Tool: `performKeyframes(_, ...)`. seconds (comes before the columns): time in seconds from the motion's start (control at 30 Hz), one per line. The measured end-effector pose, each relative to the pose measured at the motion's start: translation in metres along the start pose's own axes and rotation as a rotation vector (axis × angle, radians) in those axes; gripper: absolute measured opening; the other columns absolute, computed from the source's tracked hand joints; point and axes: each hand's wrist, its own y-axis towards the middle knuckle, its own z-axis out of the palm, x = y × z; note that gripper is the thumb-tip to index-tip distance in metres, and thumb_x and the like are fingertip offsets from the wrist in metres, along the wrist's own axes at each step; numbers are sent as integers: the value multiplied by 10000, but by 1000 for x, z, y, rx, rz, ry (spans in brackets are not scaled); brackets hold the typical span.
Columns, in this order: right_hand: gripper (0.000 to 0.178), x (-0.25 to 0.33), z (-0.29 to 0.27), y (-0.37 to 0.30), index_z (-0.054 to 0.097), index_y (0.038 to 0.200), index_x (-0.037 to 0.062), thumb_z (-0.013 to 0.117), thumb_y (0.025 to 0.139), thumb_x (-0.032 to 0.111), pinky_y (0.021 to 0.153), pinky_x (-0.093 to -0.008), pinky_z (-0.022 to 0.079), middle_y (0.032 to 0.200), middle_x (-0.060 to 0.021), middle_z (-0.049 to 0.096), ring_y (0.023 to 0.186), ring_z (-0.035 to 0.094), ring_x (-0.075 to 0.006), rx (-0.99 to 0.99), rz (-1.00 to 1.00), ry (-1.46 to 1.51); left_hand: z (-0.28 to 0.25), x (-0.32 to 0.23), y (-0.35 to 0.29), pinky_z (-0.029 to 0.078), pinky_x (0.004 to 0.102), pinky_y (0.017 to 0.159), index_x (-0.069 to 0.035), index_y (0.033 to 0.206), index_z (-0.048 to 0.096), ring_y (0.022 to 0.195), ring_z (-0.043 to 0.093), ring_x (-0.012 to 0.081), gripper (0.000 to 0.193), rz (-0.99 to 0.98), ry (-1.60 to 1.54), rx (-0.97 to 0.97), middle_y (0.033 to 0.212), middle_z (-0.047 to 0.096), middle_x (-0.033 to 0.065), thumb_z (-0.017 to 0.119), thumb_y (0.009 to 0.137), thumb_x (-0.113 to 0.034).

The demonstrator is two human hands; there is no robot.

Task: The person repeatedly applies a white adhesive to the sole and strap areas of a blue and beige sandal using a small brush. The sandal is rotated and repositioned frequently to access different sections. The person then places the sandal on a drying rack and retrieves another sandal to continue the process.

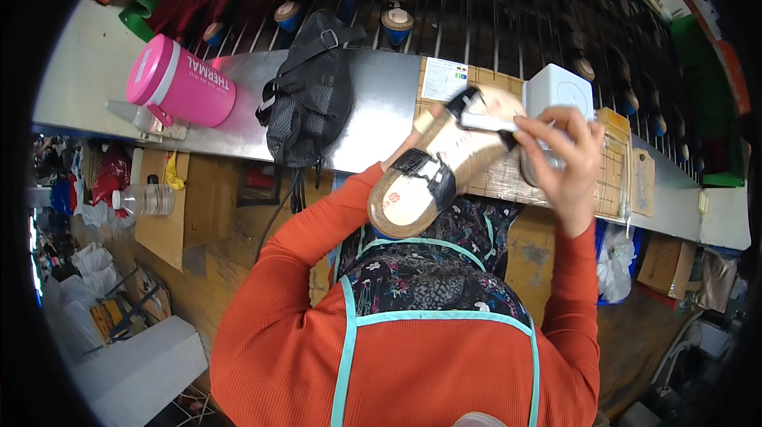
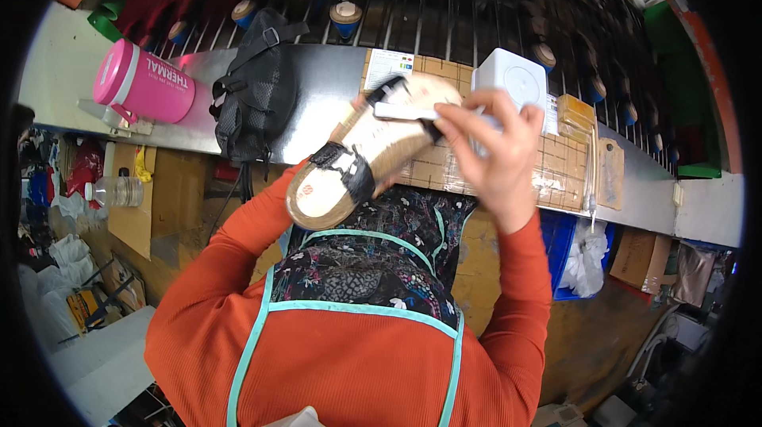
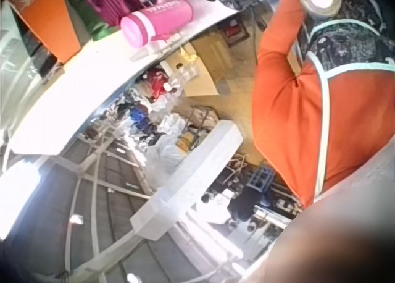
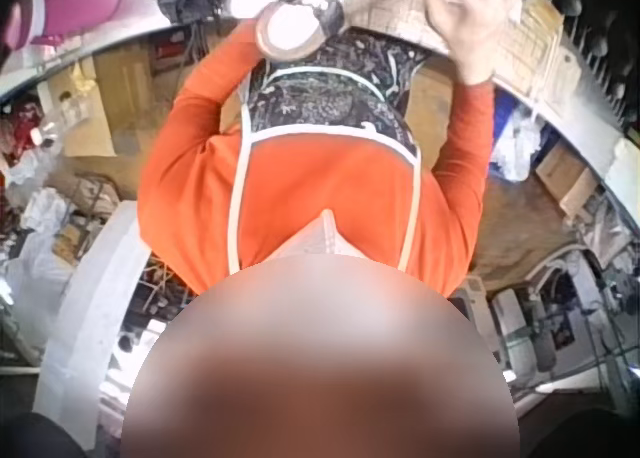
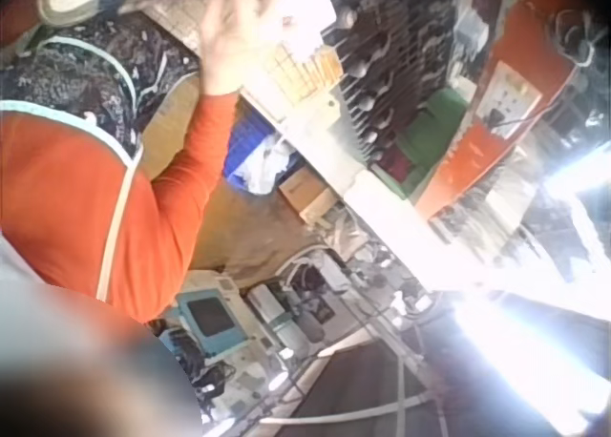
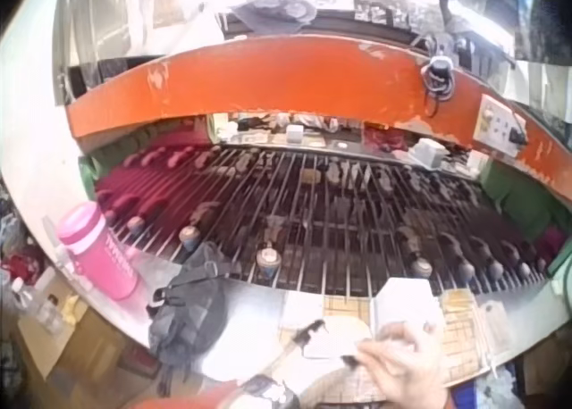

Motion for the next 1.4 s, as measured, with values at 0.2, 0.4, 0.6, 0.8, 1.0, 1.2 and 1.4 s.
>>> performKeyframes(0.2,282,62,18,-46,746,968,201,805,695,157,703,-318,234,846,23,591,648,478,-110,-150,47,23,3,-45,11,440,372,1045,-21,1448,355,1240,527,246,844,104,-169,247,1409,477,166,426,911,-668)
performKeyframes(0.4,206,34,15,-31,753,935,159,776,731,173,713,-338,261,879,-9,611,676,526,-129,-207,156,50,9,-41,5,435,392,1041,0,1434,347,1233,523,260,974,71,230,85,1410,460,162,469,830,-755)
performKeyframes(0.6,191,-16,15,-1,750,949,155,756,759,173,735,-343,266,917,-9,610,692,512,-122,-437,332,-84,-8,-30,12,472,382,980,3,1372,418,1140,569,246,984,25,259,125,1295,544,142,703,718,-674)
performKeyframes(0.8,243,5,39,-25,755,989,167,775,747,173,729,-346,244,924,-19,611,735,540,-113,-534,348,-251,-11,-26,26,338,419,1116,-39,1460,334,1300,450,273,937,82,161,137,1439,442,146,654,800,-623)
performKeyframes(1.0,163,-7,8,-53,744,936,33,756,773,38,723,-259,442,944,-49,593,788,560,-122,-522,693,562,-8,-31,78,519,451,918,-13,1386,410,1072,614,304,870,-79,-252,151,1276,568,186,410,880,-721)
performKeyframes(1.2,145,-40,-11,-86,714,954,-25,708,810,-5,760,-279,456,952,-87,560,894,546,-171,-751,793,493,-13,-26,132,460,589,898,-64,1231,538,992,584,345,768,-271,-519,-109,1127,582,191,350,894,-727)
performKeyframes(1.4,130,-61,-22,-110,686,978,-42,682,862,17,714,-225,478,987,-59,539,860,540,-112,-814,864,571,-43,-20,213,502,461,778,-49,1206,489,903,518,332,883,-307,-657,-239,1083,510,220,468,770,-817)
